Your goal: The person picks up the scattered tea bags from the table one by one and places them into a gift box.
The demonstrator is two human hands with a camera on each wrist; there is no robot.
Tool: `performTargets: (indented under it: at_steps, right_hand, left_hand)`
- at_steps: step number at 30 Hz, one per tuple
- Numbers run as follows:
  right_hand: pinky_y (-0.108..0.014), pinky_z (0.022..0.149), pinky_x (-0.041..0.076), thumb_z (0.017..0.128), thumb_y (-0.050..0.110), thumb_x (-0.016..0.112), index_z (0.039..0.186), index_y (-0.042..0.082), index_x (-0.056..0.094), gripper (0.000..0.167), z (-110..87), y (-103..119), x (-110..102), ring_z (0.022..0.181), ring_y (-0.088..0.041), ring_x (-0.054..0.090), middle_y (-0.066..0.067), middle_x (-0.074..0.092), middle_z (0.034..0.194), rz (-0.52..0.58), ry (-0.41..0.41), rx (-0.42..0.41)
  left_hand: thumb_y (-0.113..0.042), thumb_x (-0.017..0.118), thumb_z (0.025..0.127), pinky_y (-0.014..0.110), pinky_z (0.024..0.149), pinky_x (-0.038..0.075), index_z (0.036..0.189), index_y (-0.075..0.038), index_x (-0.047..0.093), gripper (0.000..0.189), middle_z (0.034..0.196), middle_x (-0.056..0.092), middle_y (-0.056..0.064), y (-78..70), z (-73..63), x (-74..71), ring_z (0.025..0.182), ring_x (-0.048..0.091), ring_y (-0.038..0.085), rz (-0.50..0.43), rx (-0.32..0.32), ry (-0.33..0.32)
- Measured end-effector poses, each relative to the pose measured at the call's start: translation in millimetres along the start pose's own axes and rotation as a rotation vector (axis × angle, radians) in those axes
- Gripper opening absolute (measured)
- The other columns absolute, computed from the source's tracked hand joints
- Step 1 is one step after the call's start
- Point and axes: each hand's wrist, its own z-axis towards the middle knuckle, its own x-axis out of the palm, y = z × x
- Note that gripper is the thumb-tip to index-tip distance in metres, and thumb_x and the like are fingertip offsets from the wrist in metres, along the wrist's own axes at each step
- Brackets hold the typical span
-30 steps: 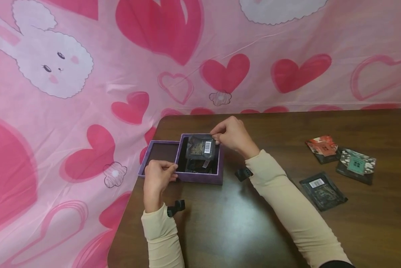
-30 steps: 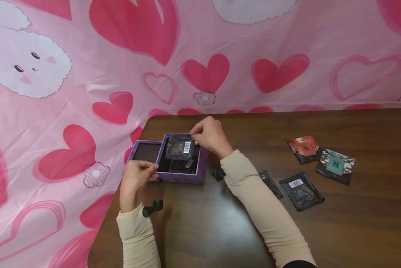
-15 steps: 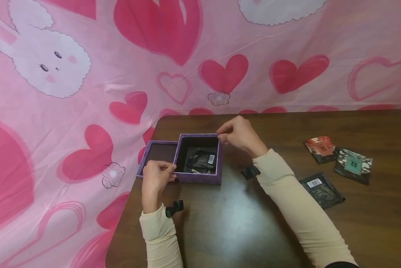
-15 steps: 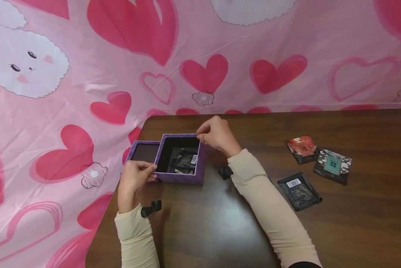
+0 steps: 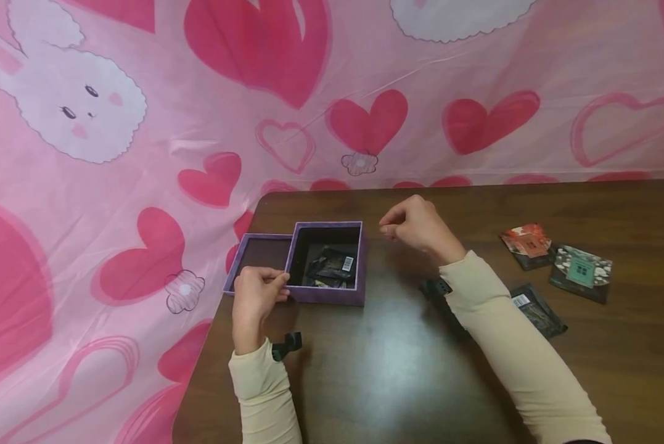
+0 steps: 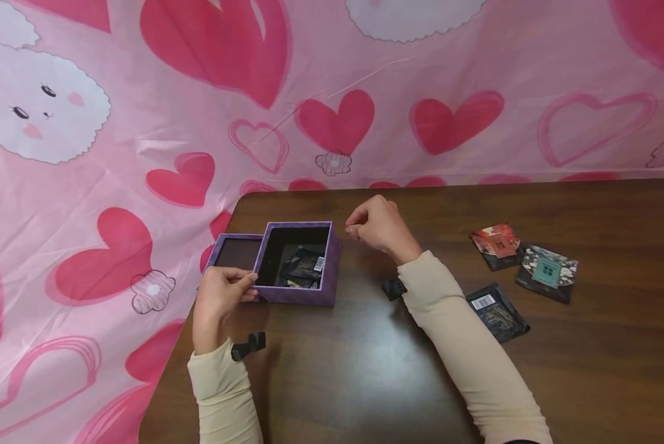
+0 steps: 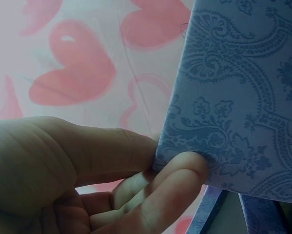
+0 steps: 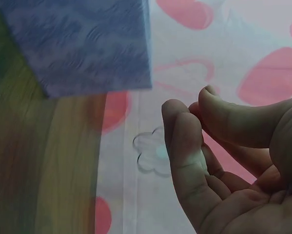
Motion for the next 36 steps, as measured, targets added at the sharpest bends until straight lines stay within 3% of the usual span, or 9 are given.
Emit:
performTargets:
  at_steps: [7,16,21,28,36]
  right_hand:
    - [-0.035,0.065,0.055,0.091,0.01,0.075,0.098,0.002,0.079,0.011,-12.1,-16.2,-17.8,0.075,-0.025,0.069,-0.007,0.074,0.082,-0.021,0.007,0.022]
    - [-0.032,0.063,0.053,0.091,0.01,0.075,0.098,0.002,0.079,0.011,-27.8,-36.9,-35.9,0.076,-0.023,0.069,-0.011,0.075,0.086,-0.065,0.025,0.069]
    - [-0.032,0.062,0.054,0.091,0.008,0.074,0.1,0.0,0.078,0.013,-35.0,-45.7,-41.2,0.076,-0.024,0.069,-0.011,0.075,0.086,-0.07,0.034,0.071]
    - [-0.03,0.062,0.056,0.089,0.006,0.075,0.101,-0.003,0.077,0.015,-50.0,-72.4,-45.1,0.074,-0.023,0.068,-0.008,0.074,0.083,-0.07,0.09,0.144]
    - [-0.031,0.06,0.054,0.087,0.005,0.076,0.096,-0.003,0.077,0.012,-62.4,-99.5,-46.5,0.07,-0.017,0.063,-0.007,0.073,0.082,-0.084,0.136,0.146]
  left_hand:
    - [-0.004,0.077,0.088,0.032,0.058,0.062,0.096,0.008,0.076,0.014,0.08,0.073,0.018,1.1,1.0,0.6,0.061,0.072,0.023,-0.001,0.011,-0.001]
    - [-0.005,0.076,0.09,0.034,0.061,0.062,0.096,0.007,0.077,0.014,0.082,0.073,0.018,-0.3,2.5,-1.4,0.062,0.073,0.024,0.022,0.025,0.013]
    - [-0.005,0.076,0.09,0.032,0.06,0.062,0.096,0.007,0.077,0.013,0.081,0.073,0.019,-0.8,1.9,-1.9,0.062,0.073,0.024,0.017,0.024,0.018]
    - [-0.004,0.076,0.09,0.036,0.061,0.062,0.095,0.007,0.077,0.012,0.078,0.073,0.018,-2.8,1.4,-1.2,0.061,0.072,0.023,0.022,0.029,0.016]
    - [-0.003,0.075,0.09,0.036,0.061,0.062,0.096,0.009,0.076,0.013,0.079,0.073,0.019,-2.5,1.5,-2.0,0.062,0.073,0.024,0.003,0.017,0.02]
